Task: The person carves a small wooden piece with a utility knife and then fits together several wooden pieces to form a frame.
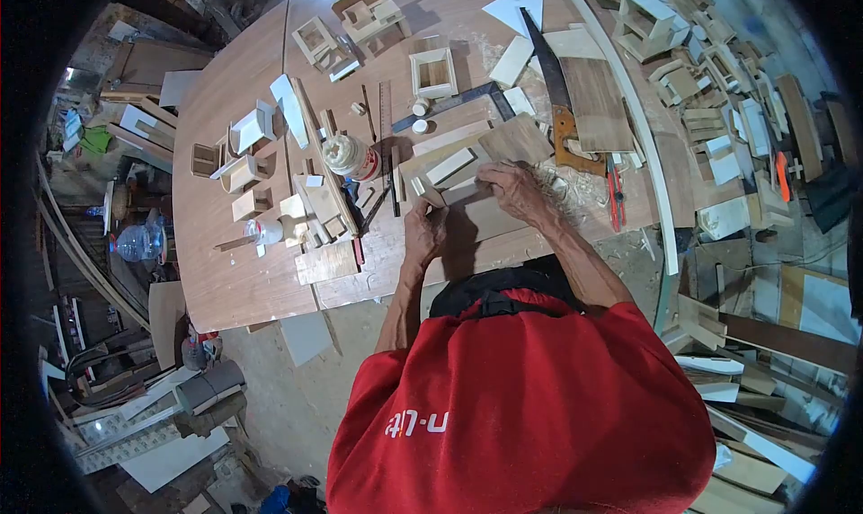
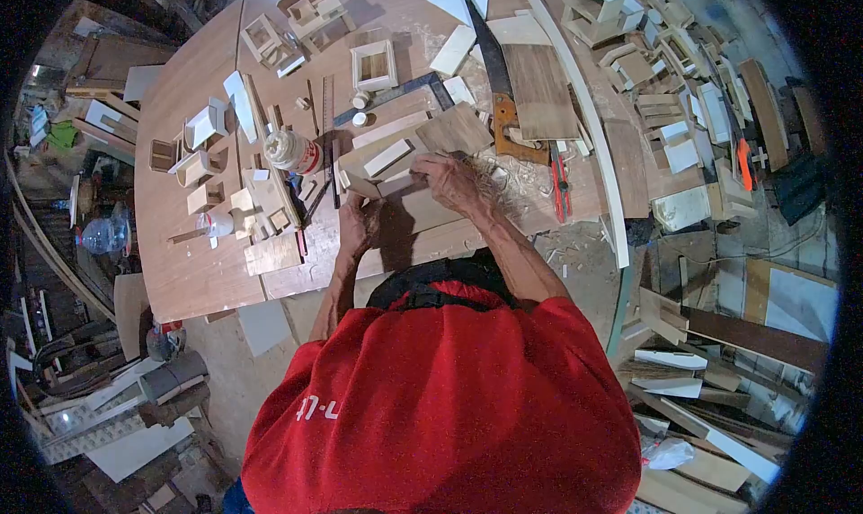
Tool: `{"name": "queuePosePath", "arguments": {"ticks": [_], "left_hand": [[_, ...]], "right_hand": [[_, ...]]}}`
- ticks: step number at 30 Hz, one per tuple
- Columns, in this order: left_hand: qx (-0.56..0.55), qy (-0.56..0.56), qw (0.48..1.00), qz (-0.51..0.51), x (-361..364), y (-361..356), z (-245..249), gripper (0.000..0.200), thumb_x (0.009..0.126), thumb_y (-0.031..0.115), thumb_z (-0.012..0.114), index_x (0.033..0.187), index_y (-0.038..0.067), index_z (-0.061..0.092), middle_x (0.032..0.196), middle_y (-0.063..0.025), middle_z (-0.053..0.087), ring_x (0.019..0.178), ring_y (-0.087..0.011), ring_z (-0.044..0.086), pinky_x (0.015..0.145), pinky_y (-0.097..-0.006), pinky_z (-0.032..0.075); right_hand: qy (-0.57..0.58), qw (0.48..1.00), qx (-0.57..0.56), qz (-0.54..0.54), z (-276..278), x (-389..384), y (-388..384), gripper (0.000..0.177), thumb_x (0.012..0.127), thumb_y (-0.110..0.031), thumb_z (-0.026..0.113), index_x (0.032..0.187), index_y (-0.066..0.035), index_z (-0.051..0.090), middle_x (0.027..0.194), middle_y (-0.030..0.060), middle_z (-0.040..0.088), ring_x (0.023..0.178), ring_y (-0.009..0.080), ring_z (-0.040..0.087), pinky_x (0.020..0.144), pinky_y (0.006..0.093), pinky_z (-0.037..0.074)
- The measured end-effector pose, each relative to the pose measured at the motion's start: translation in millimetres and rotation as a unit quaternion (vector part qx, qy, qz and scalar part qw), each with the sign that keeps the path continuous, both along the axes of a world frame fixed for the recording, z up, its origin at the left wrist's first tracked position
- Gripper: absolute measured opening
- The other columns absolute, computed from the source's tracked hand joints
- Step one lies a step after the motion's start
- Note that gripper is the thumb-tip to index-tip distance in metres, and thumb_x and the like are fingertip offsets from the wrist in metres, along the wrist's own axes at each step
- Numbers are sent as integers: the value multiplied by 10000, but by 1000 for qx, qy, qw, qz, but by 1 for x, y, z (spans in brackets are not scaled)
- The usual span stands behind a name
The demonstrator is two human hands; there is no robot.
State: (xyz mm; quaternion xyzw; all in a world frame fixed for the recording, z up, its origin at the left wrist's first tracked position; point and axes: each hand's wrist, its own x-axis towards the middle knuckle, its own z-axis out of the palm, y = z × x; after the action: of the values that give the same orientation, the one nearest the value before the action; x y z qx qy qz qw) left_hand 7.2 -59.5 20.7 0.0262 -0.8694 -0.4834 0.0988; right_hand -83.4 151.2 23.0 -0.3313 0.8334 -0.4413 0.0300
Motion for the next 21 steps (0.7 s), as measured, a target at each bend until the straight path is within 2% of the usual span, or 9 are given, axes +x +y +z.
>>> {"name": "queuePosePath", "arguments": {"ticks": [2, 6, 9, 11, 15, 17, 21], "left_hand": [[-12, -5, 1000, 2, 1, 1, -2, 154, 801, 26, 658, 950, 11, 621, 826, -200, 660, 778, -379, 660, 691, -395, 512], [-25, -21, 999, 13, 0, 3, -7, 128, 796, 35, 670, 915, 8, 634, 834, -204, 660, 779, -380, 657, 683, -383, 512], [-37, 7, 999, 29, -2, 7, 1, 168, 782, 26, 686, 941, 8, 633, 828, -185, 666, 778, -359, 666, 676, -371, 516], [-14, -28, 999, 5, -4, 6, 13, 196, 777, 75, 732, 927, -8, 638, 879, -170, 687, 794, -279, 675, 720, -369, 511], [23, -43, 999, -7, -7, 3, 11, 209, 771, 76, 736, 947, 6, 647, 912, -158, 687, 840, -276, 671, 761, -365, 509], [-29, 38, 998, -27, -9, 0, 3, 291, 760, 6, 714, 1036, 25, 625, 832, -136, 669, 784, -270, 683, 693, -345, 523], [-5, 13, 1000, -24, -9, 2, 5, 303, 760, 16, 714, 1049, 28, 624, 846, -139, 674, 806, -272, 688, 701, -342, 525]], "right_hand": [[18, 1000, 1, 7, 0, -1, 0, 275, 768, 55, 511, 1000, -15, 643, 1079, 137, 652, 1032, 326, 610, 912, 387, 489], [74, 997, -11, -2, -11, -1, -3, 273, 772, 56, 484, 980, -10, 648, 1026, 124, 651, 995, 325, 609, 877, 383, 492], [65, 998, -3, -16, -7, 0, -2, 299, 759, 74, 491, 996, -12, 652, 1055, 125, 651, 1003, 333, 602, 899, 389, 488], [73, 997, 19, 9, -5, -2, -1, 301, 747, 88, 511, 995, -10, 650, 1064, 114, 650, 1013, 324, 597, 911, 388, 482], [48, 998, 27, 3, -6, -1, -2, 301, 720, 105, 538, 975, -10, 649, 1073, 111, 646, 1028, 317, 591, 913, 393, 474], [34, 999, 14, -4, -4, 0, -3, 301, 711, 107, 545, 963, -17, 654, 1076, 112, 644, 1030, 314, 588, 898, 397, 471], [57, 998, 19, -3, 0, 2, -4, 309, 713, 110, 533, 966, -16, 659, 1069, 117, 644, 1016, 322, 588, 872, 399, 474]]}}
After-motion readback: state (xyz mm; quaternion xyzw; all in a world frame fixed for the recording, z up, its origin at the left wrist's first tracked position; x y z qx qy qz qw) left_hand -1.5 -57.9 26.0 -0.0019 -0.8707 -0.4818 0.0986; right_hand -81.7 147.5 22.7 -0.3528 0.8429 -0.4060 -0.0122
